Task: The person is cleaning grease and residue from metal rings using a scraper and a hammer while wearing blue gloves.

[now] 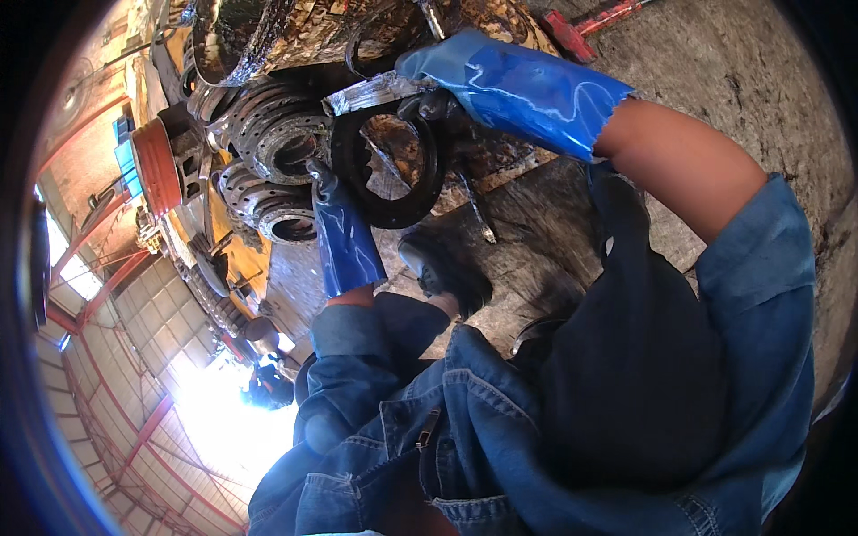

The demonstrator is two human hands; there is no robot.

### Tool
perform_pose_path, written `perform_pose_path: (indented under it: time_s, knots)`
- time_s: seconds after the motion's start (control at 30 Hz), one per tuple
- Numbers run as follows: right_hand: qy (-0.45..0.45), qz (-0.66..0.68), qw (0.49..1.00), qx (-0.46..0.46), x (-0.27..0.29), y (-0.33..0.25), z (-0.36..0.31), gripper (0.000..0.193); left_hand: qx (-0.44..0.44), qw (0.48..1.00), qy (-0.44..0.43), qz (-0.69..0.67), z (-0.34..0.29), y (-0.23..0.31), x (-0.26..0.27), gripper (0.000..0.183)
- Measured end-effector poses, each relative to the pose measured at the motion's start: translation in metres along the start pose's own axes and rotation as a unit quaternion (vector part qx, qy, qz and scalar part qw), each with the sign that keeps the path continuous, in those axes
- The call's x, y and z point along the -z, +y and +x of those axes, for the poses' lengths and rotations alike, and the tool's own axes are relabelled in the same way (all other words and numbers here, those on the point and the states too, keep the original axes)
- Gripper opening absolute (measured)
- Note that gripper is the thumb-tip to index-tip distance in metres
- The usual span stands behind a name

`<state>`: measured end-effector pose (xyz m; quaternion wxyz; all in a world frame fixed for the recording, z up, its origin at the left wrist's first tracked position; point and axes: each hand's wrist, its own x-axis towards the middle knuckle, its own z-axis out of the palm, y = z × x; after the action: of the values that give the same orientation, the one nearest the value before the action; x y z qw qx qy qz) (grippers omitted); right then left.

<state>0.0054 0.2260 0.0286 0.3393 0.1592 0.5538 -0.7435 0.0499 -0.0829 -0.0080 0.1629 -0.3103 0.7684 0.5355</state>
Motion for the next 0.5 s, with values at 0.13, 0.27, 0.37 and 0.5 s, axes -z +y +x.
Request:
perform_pose_path:
  time_s: [0.13, 0.27, 0.37, 0.5]
  knots:
    - [0.038, 0.015, 0.999, -0.033, -0.010, -0.010, -0.011, 0.030, -0.001, 1.000, -0.002, -0.004, -0.004, -0.001, -0.003, 0.064]
    - [0.038, 0.052, 0.996, -0.059, -0.011, -0.008, -0.027, 0.029, -0.003, 1.000, 0.001, -0.008, -0.009, 0.000, -0.002, 0.064]
    - [0.007, 0.149, 0.987, -0.057, 0.000, 0.010, -0.024, 0.032, -0.008, 1.000, 0.000, -0.009, -0.011, 0.001, -0.005, 0.064]
    - [-0.003, 0.185, 0.982, 0.045, 0.013, 0.000, -0.038, 0.030, -0.015, 1.000, -0.004, 0.002, -0.009, 0.000, -0.008, 0.064]
